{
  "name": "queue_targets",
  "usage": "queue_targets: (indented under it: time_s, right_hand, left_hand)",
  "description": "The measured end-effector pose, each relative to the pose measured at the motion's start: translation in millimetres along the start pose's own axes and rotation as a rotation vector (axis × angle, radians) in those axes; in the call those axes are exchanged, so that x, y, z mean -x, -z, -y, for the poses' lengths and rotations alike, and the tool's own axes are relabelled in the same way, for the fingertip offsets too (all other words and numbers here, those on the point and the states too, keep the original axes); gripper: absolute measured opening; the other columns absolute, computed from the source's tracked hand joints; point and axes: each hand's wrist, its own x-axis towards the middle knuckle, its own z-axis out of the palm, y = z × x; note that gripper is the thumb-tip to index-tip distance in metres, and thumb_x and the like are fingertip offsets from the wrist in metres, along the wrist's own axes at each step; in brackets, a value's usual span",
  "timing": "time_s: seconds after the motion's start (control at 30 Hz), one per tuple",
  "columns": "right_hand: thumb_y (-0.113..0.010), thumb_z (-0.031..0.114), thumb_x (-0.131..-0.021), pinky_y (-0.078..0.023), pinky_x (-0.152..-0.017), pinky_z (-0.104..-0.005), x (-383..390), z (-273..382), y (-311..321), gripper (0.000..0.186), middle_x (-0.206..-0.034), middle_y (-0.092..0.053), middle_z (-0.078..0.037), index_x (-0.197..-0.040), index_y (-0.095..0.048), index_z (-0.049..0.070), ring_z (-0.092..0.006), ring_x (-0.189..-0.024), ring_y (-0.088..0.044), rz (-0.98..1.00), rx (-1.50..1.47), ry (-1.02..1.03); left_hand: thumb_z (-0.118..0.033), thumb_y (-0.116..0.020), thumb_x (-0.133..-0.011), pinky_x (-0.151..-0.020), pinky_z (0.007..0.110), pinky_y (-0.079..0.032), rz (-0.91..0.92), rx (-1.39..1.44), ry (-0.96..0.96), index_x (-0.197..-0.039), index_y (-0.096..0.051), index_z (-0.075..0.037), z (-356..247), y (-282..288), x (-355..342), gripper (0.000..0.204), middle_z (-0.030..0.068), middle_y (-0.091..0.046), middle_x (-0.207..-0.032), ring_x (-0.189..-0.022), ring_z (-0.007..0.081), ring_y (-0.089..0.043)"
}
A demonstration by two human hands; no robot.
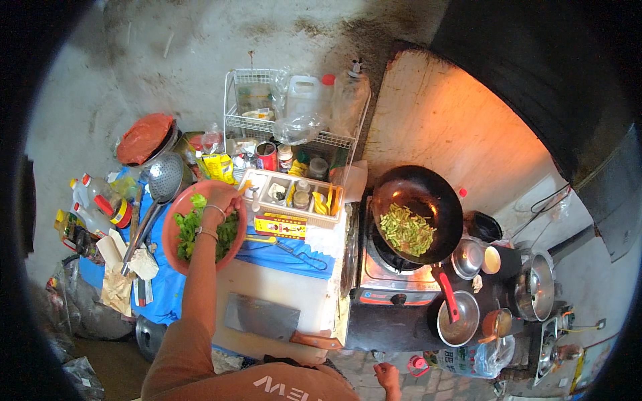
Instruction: The person stir-fries green vegetables in a wok over a gas burner, adding liquid and seasonings from various containers. They use chopsticks and a ladle to mix the contents and transfer some liquid between bowls.
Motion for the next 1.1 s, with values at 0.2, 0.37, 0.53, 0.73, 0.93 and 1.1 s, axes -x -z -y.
queue_targets:
  time_s: [0.2, 0.37, 0.53, 0.73, 0.93, 1.1]
  right_hand:
    - [-0.064, 0.025, -0.076, -0.049, -0.056, -0.0303, -7.1, -21.6, -20.6, 0.025, -0.066, -0.064, -0.012, -0.08, -0.064, 0.0, -0.0189, -0.058, -0.064, 0.028, -0.036, -0.038]
    - [-0.063, 0.029, -0.076, -0.049, -0.059, -0.034, -14.8, -36.3, -23.8, 0.027, -0.067, -0.063, -0.014, -0.079, -0.065, 0.003, -0.0256, -0.063, -0.063, 0.007, -0.038, -0.021]
    - [-0.061, 0.031, -0.075, -0.047, -0.069, -0.0428, -15.3, -26.7, -28.7, 0.028, -0.08, -0.062, -0.018, -0.082, -0.066, 0.005, -0.0362, -0.079, -0.059, 0.008, -0.061, -0.126]
    - [-0.06, 0.031, -0.077, -0.047, -0.071, -0.0421, 9.5, -27.4, -32.7, 0.028, -0.082, -0.062, -0.019, -0.085, -0.065, 0.005, -0.0358, -0.08, -0.059, -0.062, -0.117, -0.122]
    - [-0.061, 0.031, -0.077, -0.048, -0.071, -0.0408, 23.3, -48.9, -46.4, 0.029, -0.081, -0.062, -0.019, -0.085, -0.064, 0.003, -0.0353, -0.079, -0.06, -0.073, -0.145, -0.189]
    - [-0.063, 0.029, -0.075, -0.048, -0.068, -0.0393, 22.3, -59.1, -48.5, 0.029, -0.078, -0.062, -0.02, -0.084, -0.064, 0.001, -0.0339, -0.076, -0.061, -0.057, -0.169, -0.204]
  left_hand:
    - [-0.018, -0.052, -0.083, -0.028, 0.021, -0.019, 0.093, 0.224, -0.007, -0.066, -0.055, -0.002, -15.0, -3.8, 38.9, 0.023, 0.0035, -0.05, -0.051, -0.031, 0.0068, -0.032]
    - [-0.017, -0.053, -0.081, -0.028, 0.02, -0.019, 0.238, 0.165, -0.097, -0.068, -0.056, -0.002, -21.0, -38.2, 41.0, 0.02, 0.0042, -0.051, -0.052, -0.03, 0.0063, -0.031]
    - [-0.014, -0.054, -0.081, -0.029, 0.021, -0.022, 0.378, 0.062, -0.13, -0.071, -0.058, -0.001, -62.2, -119.6, 51.9, 0.017, 0.0045, -0.052, -0.052, -0.031, 0.0066, -0.034]
    - [-0.011, -0.052, -0.082, -0.033, 0.024, -0.031, 0.568, -0.061, -0.219, -0.069, -0.056, 0.0, -88.5, -245.9, 61.6, 0.017, 0.0076, -0.055, -0.053, -0.034, 0.0096, -0.043]
    - [-0.017, -0.055, -0.08, -0.058, 0.047, -0.045, 0.156, -0.869, -1.045, -0.074, -0.056, 0.0, -82.1, -330.3, 81.2, 0.018, 0.0226, -0.057, -0.065, -0.064, 0.04, -0.056]
    - [-0.014, -0.053, -0.082, -0.048, 0.04, -0.044, 0.083, -0.748, -0.988, -0.073, -0.054, 0.001, -63.9, -293.4, 73.2, 0.017, 0.0183, -0.057, -0.057, -0.051, 0.0298, -0.057]
